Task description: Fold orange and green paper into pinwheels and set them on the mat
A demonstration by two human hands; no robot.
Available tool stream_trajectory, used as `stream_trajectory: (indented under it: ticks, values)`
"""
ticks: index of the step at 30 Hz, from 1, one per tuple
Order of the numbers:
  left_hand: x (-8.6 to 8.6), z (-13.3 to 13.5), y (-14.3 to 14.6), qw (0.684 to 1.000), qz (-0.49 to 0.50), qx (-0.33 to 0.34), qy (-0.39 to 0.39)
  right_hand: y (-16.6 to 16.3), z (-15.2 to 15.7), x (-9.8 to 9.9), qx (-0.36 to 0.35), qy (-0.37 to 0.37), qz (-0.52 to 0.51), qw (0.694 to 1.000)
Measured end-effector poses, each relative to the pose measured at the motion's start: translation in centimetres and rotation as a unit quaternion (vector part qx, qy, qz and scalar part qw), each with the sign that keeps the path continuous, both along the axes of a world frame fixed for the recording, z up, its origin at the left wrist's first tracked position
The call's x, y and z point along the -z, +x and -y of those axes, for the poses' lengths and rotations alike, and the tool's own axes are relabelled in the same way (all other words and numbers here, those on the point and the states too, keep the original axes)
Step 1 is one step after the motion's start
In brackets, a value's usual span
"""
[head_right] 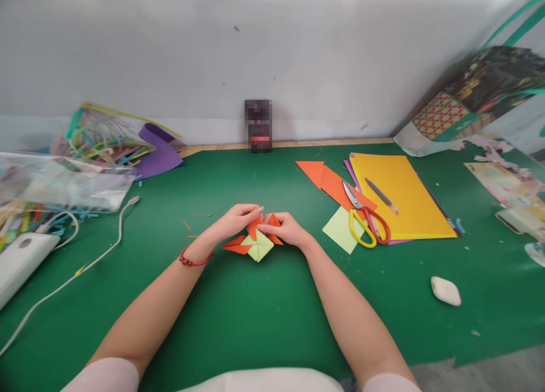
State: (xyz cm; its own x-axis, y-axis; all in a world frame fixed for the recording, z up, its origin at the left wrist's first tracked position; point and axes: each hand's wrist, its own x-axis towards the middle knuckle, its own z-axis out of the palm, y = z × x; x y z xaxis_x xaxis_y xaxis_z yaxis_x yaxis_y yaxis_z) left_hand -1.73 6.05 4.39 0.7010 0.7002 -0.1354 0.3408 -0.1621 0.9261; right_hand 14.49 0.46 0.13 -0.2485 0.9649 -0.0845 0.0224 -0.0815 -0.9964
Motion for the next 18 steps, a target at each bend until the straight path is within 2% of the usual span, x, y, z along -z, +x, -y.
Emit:
stream_trajectory:
  ticks: [5, 12, 18]
  values:
    - [0.33, -0.15, 0.06, 1.0, 0.0, -0.009, 0.021, 0.06, -0.04, 0.12, -0.016, 0.017, 0.0, 1.0]
    - [0.55, 0.06, 0.18, 0.999, -0.009, -0.035, 0.021, 0.05, 0.08, 0.1, -0.02, 0.005, 0.001, 1.0]
    - [0.77, -0.02, 0.13, 1.0, -0.004, -0.03, 0.004, -0.08, 0.11, -0.12, -0.024, 0.003, 0.003, 1.0]
